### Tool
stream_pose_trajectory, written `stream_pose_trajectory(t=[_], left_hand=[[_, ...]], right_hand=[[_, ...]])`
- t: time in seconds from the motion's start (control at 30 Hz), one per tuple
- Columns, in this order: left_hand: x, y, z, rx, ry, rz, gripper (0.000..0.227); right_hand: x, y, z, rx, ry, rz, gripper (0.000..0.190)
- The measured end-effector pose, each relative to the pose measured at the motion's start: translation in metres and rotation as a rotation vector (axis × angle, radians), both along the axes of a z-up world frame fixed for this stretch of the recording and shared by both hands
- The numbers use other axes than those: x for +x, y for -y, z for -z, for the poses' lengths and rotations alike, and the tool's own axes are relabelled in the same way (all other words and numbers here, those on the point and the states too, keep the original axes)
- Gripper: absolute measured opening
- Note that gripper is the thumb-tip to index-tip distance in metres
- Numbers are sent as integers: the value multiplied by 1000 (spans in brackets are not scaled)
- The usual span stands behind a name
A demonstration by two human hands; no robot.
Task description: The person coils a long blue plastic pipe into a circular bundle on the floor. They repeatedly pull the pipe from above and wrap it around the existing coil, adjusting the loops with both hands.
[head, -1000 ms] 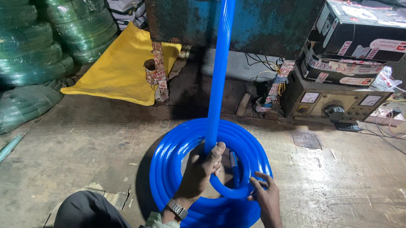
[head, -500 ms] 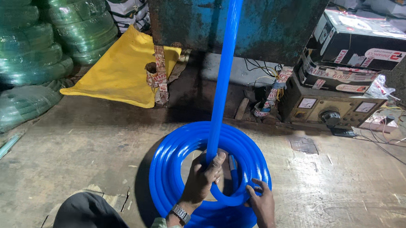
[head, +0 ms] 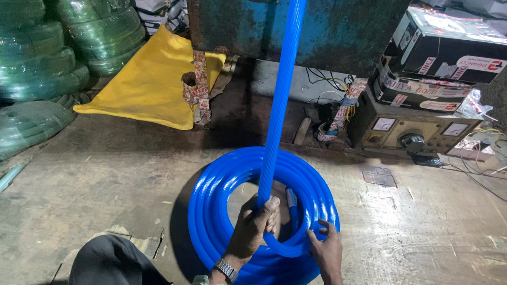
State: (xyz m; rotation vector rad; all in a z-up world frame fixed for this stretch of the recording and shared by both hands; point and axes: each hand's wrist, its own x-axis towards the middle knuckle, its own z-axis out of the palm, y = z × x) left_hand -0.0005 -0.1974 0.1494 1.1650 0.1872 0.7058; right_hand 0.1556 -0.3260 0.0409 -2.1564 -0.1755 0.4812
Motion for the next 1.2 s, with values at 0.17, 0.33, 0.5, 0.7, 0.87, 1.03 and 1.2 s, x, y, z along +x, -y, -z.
stream_pose_trajectory(t=[0.17,0.33,0.5,0.7,0.87,1.03,1.2], left_hand=[[-6,-5,16,23,-54,-28,39],[-9,-8,27,-3,-82,-55,36],[-15,-8,30,-42,-148,-69,37],[-20,-8,40,-45,-166,-64,33],[-22,-12,51,-69,-182,-57,31],[-23,-17,57,-57,-202,-45,31],[-25,-29,68,-5,-280,-62,32]], right_hand=[[10,1,26,-36,51,-32,56],[18,4,44,-36,129,-77,56],[15,2,39,-61,131,-79,56],[13,3,36,-77,138,-111,57],[20,5,50,-92,154,-134,60],[12,5,37,-104,104,-138,63],[11,6,32,-115,67,-149,67]])
